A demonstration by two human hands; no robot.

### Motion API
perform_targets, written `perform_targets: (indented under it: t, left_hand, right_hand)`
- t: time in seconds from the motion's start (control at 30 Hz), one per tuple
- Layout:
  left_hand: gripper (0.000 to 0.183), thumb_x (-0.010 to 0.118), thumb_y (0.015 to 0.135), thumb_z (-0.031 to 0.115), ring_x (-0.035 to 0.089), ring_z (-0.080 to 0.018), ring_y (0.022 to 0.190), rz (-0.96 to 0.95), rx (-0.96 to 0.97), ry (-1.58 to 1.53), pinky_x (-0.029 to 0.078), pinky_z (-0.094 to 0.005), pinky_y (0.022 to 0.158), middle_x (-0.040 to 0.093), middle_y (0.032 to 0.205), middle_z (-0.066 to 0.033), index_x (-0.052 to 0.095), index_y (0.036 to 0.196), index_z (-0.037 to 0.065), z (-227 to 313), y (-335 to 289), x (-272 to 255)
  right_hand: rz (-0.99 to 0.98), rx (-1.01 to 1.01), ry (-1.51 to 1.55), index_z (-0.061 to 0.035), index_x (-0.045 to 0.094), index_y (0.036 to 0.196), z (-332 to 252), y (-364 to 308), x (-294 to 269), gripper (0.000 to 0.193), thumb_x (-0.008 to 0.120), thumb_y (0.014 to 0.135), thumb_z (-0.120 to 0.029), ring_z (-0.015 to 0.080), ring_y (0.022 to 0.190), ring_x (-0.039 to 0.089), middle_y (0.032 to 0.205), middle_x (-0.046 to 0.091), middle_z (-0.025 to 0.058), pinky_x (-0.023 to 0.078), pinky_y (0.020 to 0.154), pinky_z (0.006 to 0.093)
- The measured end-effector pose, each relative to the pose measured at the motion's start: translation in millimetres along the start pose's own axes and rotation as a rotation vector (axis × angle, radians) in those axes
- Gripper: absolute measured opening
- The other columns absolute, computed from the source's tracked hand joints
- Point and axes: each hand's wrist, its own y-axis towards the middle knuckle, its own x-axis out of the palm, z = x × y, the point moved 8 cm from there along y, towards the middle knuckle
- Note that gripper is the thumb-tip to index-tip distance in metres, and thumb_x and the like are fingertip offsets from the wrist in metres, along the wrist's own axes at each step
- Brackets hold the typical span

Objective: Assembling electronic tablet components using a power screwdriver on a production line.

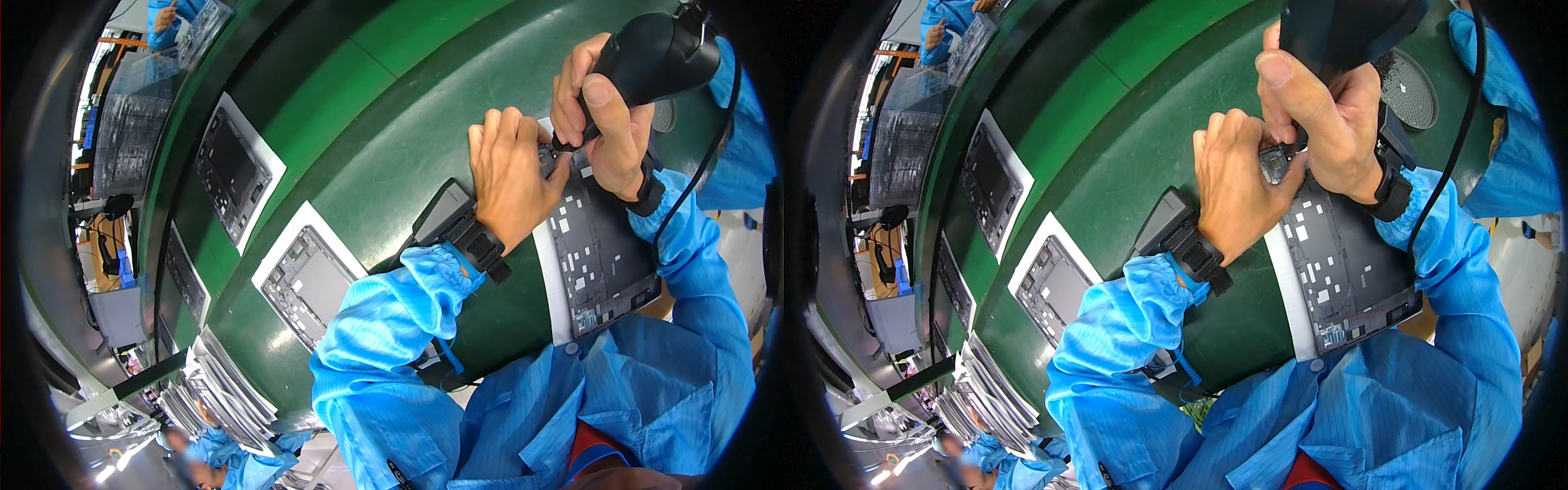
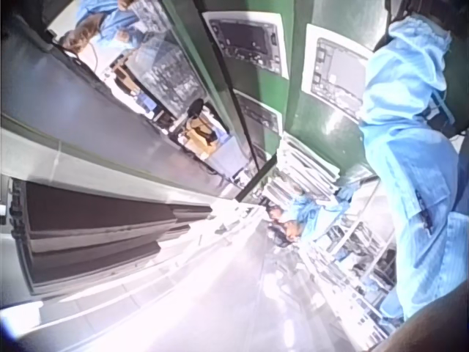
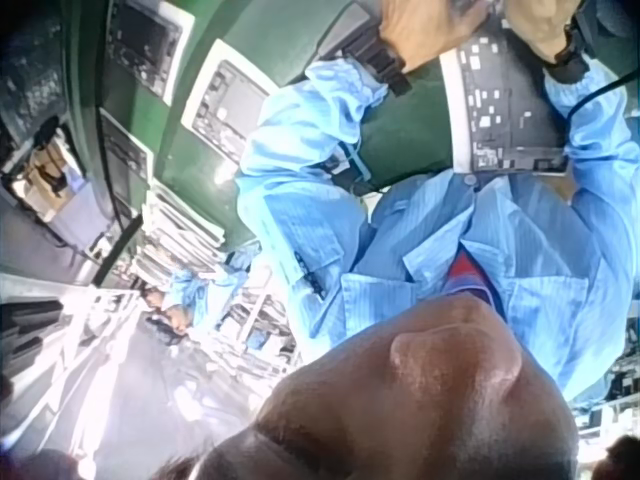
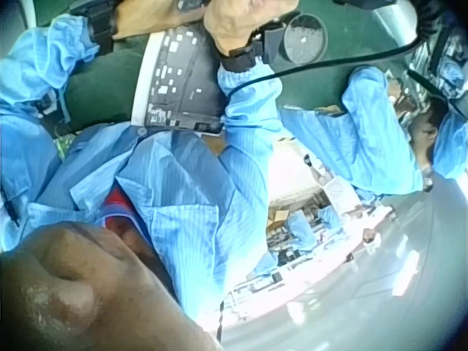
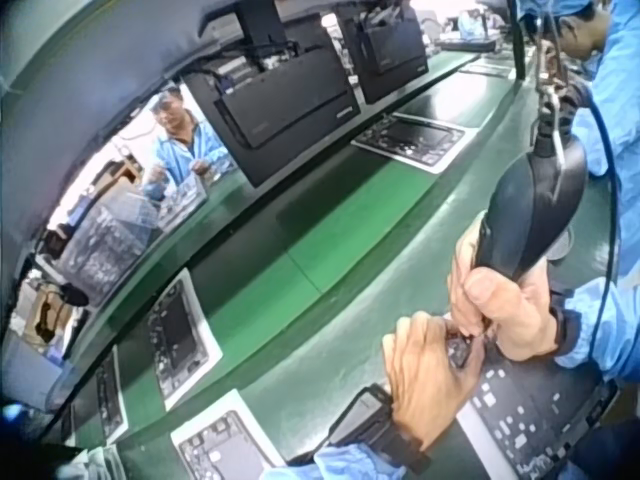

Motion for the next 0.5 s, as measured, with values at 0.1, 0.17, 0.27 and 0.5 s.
perform_targets:
  t: [0.1, 0.17, 0.27, 0.5]
  left_hand:
    - [0.033, 0.086, 0.071, 0.019, 0.052, -0.0286, 0.086, -0.004, 0.000, 0.006, 0.035, -0.0418, 0.075, 0.056, 0.085, -0.0059, 0.059, 0.087, 0.009, -0.8, -1.0, 0.9]
    - [0.033, 0.086, 0.071, 0.019, 0.052, -0.0286, 0.087, 0.000, -0.001, 0.002, 0.035, -0.0419, 0.075, 0.056, 0.086, -0.0060, 0.059, 0.087, 0.009, -1.0, -0.4, 0.9]
    - [0.033, 0.086, 0.071, 0.019, 0.052, -0.0288, 0.087, 0.016, 0.007, 0.000, 0.035, -0.0422, 0.075, 0.056, 0.087, -0.0062, 0.059, 0.086, 0.009, 0.2, 1.3, -0.6]
    - [0.032, 0.085, 0.072, 0.019, 0.052, -0.0292, 0.088, 0.019, 0.009, -0.011, 0.035, -0.0424, 0.075, 0.055, 0.088, -0.0066, 0.059, 0.086, 0.009, 0.5, 1.6, -0.5]
  right_hand:
    - [-0.017, -0.036, -0.012, -0.0029, 0.045, 0.103, 0.2, -1.5, 2.4, 0.031, 0.056, 0.104, -0.032, 0.0085, 0.052, 0.042, 0.067, 0.045, 0.0031, 0.038, 0.048, 0.0241]
    - [-0.011, -0.041, -0.024, -0.0028, 0.045, 0.103, -1.5, -1.4, 3.5, 0.031, 0.056, 0.104, -0.031, 0.0085, 0.052, 0.042, 0.067, 0.045, 0.0029, 0.038, 0.048, 0.0242]
    - [-0.017, -0.044, -0.041, -0.0027, 0.045, 0.104, -5.1, 0.9, 3.7, 0.030, 0.055, 0.103, -0.031, 0.0084, 0.052, 0.042, 0.067, 0.045, 0.0025, 0.038, 0.048, 0.0244]
    - [-0.004, 0.002, -0.071, -0.0034, 0.046, 0.105, 0.7, -0.9, -0.3, 0.028, 0.055, 0.103, -0.030, 0.0085, 0.053, 0.042, 0.067, 0.045, 0.0023, 0.037, 0.049, 0.0246]
